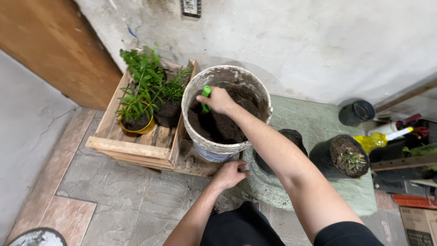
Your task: The person picks up a small potted plant, removes it from its plastic container, and places it into a new, larger black planter bag. They then use a small green hand shovel to transfer soil from a large white bucket into the new planter bag around the base of the plant, occasionally using their hands to press and stabilize the soil.
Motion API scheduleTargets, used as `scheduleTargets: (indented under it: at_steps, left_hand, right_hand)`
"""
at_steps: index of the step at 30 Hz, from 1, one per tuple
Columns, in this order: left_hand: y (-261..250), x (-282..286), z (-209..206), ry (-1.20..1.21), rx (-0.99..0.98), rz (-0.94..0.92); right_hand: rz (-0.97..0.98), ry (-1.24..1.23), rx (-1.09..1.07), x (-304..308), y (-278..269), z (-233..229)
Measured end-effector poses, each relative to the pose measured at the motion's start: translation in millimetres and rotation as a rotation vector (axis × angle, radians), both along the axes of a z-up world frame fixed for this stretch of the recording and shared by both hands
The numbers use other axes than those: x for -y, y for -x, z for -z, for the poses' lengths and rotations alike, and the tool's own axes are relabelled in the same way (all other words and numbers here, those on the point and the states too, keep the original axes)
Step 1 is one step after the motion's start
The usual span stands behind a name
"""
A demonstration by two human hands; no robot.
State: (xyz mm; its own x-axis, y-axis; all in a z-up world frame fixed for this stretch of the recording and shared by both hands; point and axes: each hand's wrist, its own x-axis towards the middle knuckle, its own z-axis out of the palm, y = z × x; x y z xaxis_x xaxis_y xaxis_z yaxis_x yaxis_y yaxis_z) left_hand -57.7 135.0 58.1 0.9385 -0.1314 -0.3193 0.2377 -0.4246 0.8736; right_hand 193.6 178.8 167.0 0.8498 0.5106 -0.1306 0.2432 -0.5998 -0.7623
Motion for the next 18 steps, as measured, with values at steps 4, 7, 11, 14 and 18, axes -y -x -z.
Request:
scheduleTargets:
  at_steps: [4, 7, 11, 14, 18]
  left_hand:
    - [-11.1, 15.7, -23.5, 0.007, -0.017, 0.113]
    - [-24.7, 31.9, -28.3, 0.068, 0.002, 0.171]
    - [-43.4, 62.9, -49.2, 0.142, 0.054, 0.276]
    - [-62.0, 93.0, -49.4, 0.155, 0.066, 0.353]
    - [-80.7, 137.7, -58.7, 0.193, 0.031, 0.409]
  right_hand:
    - [-0.069, 0.211, 0.152, 43.2, 32.7, -47.6]
    - [-0.053, 0.061, 0.253, 101.5, 57.1, -78.5]
    - [0.02, -0.128, 0.264, 196.5, 99.2, -107.7]
    - [0.115, -0.102, 0.208, 281.7, 125.8, -103.4]
    - [0.4, -0.306, -0.098, 389.0, 151.6, -84.1]
